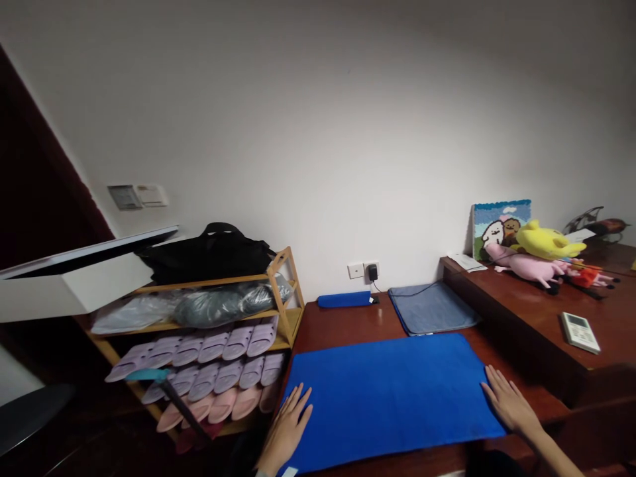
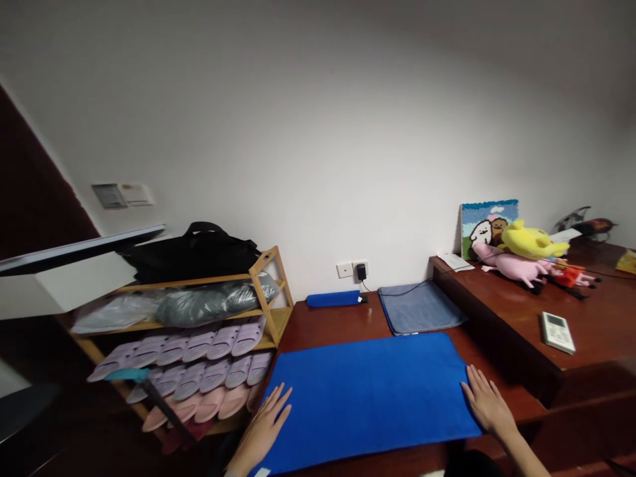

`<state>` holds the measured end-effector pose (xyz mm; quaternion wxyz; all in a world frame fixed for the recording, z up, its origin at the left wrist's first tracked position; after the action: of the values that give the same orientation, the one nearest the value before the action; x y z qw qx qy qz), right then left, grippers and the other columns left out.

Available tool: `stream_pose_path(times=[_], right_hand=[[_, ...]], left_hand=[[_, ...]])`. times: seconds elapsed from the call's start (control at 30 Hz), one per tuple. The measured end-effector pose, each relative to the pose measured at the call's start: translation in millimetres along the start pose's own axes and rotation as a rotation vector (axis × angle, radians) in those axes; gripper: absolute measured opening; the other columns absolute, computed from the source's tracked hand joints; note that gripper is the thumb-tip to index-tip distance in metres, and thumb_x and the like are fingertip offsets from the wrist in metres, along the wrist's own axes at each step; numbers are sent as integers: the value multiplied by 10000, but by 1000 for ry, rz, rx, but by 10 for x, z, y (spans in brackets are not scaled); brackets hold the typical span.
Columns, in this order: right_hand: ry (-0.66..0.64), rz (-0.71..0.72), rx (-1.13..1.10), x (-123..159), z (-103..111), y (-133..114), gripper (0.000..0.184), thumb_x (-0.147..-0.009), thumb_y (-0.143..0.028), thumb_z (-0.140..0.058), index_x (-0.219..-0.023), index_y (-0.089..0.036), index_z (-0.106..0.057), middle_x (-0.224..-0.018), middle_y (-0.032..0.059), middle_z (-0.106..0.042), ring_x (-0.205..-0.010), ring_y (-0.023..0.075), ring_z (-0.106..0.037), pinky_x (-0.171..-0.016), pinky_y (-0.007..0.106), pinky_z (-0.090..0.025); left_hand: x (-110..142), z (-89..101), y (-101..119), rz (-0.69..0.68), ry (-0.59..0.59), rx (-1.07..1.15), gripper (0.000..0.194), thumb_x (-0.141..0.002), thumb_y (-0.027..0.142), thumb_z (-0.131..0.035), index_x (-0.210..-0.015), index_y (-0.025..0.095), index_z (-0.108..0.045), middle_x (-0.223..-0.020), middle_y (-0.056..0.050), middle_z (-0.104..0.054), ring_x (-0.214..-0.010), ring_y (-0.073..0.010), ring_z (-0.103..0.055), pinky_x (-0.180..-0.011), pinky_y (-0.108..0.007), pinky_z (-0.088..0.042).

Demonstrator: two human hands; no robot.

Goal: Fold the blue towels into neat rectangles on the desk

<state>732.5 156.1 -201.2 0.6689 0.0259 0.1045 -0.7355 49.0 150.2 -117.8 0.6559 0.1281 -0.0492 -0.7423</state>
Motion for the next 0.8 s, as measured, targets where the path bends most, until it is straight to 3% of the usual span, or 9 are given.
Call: stream_pose_path(times=[0.1, 0.2, 0.27, 0.47, 0.57, 0.67, 0.73, 0.8], right_hand=[[19, -5, 1, -19, 50, -151, 681, -958, -403, -248, -1465, -142, -621, -1602, 138, -486, -1512, 337, -422, -1222, 570, -365], [44, 10, -54, -47, 200, -665, 725, -978, -477, -254, -1521, -100, -550, -1623, 142, -445, -1533, 345, -379, -1257, 574, -313], [58, 94, -138, -29, 333, -1291, 729, -1014, -511, -235, -1576, -111, -472, -1656, 118, -390, -1558, 320, -333, -1283, 556, -271], [-93, 437, -407, 231, 516, -3613, 684, -1068, -575, -264, -1647, -214, -322, -1701, 45, -281, -1586, 268, -270, -1311, 499, -248], [-163, 575, -463, 322, 475, -4306, 699, -1065, -600, -267, -1657, -227, -288, -1709, 40, -254, -1593, 265, -250, -1318, 476, -229], [-206, 577, -440, 306, 401, -4416, 717, -1062, -616, -253, -1652, -211, -299, -1704, 66, -273, -1593, 274, -249, -1319, 489, -212], [-207, 530, -407, 247, 350, -4193, 725, -1054, -634, -260, -1642, -216, -331, -1695, 72, -299, -1586, 285, -268, -1314, 511, -221], [-187, 462, -370, 159, 301, -3773, 735, -1044, -654, -266, -1634, -223, -358, -1691, 69, -316, -1583, 286, -280, -1310, 521, -228]], left_hand=[[89, -37, -148, 23, 16, -16, 588, -1042, 520, -376, -1576, 294, -473, -1686, -10, -371, -1559, -263, -340, -1273, -486, -343], [194, -99, -224, 1, 53, -34, 596, -1047, 521, -362, -1599, 307, -430, -1691, 0, -355, -1564, -254, -326, -1287, -491, -315], [235, -125, -231, -1, 77, -41, 595, -1051, 521, -357, -1607, 316, -413, -1691, 4, -356, -1566, -251, -321, -1288, -494, -314], [257, -128, -200, -6, 100, -20, 590, -1056, 497, -348, -1617, 320, -390, -1694, 11, -362, -1567, -251, -324, -1285, -503, -331], [268, -123, -199, -8, 115, -18, 581, -1054, 489, -358, -1618, 350, -382, -1687, 27, -379, -1567, -244, -323, -1289, -503, -324], [280, -126, -193, 1, 106, -31, 594, -1056, 508, -349, -1618, 319, -393, -1700, 7, -355, -1569, -242, -316, -1295, -483, -311], [283, -133, -193, 13, 104, -30, 595, -1058, 513, -351, -1620, 319, -388, -1707, 1, -339, -1568, -245, -321, -1293, -483, -315], [281, -146, -202, 20, 106, -24, 591, -1062, 513, -352, -1623, 330, -375, -1708, 1, -337, -1565, -249, -330, -1286, -492, -328]])
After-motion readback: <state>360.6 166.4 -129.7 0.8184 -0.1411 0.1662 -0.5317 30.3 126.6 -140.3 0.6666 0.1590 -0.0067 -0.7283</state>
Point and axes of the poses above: each hand's wrist, its own x-axis away from the middle knuckle, its own z-axis out of the back of the hand, y = z × x, the point moved 3 cm from there along -x, towards the middle knuckle
